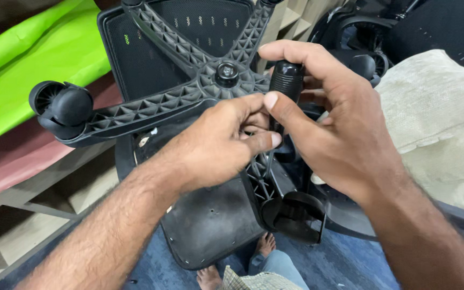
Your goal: The person uses a black-handled screwdriver to tighten a central bolt on the underside of an office chair base. They repeatedly rotate the tool to secure the bolt while holding the base steady with the other hand.
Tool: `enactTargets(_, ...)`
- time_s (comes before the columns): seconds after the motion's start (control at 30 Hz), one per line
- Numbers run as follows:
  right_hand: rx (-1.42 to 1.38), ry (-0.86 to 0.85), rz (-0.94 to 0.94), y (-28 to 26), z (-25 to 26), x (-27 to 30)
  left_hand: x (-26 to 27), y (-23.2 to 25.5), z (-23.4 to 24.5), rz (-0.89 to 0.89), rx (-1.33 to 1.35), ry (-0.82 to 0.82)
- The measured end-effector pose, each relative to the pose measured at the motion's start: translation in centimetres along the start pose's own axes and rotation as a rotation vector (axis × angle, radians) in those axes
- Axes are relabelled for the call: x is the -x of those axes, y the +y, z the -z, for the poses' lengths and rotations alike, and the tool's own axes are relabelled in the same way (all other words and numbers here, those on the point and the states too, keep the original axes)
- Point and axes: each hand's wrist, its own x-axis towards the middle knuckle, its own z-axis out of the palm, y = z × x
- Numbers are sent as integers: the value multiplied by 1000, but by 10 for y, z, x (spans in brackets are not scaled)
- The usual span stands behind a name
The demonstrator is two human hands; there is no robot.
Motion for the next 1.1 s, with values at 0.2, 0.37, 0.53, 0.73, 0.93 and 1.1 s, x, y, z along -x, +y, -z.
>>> enactTargets(0.2, 4, -1, -26, 1, -4, -1, -10, 6, -2, 47, -8, 68)
enactTargets(0.37, 105, 78, 111, 0, -9, 2, -7, 7, -5, 100, -116, 29)
enactTargets(0.53, 6, 32, 31, 3, -5, -4, -9, -1, 4, -86, 90, -88)
enactTargets(0.73, 74, 48, 52, 8, -8, -3, -11, -2, -4, 20, -171, 147)
enactTargets(0.93, 160, 77, 75, 17, -9, -6, -17, 1, 2, 79, -146, 23)
enactTargets(1.1, -34, 21, 100, 27, -3, -6, -20, -4, 4, -60, 153, -72)
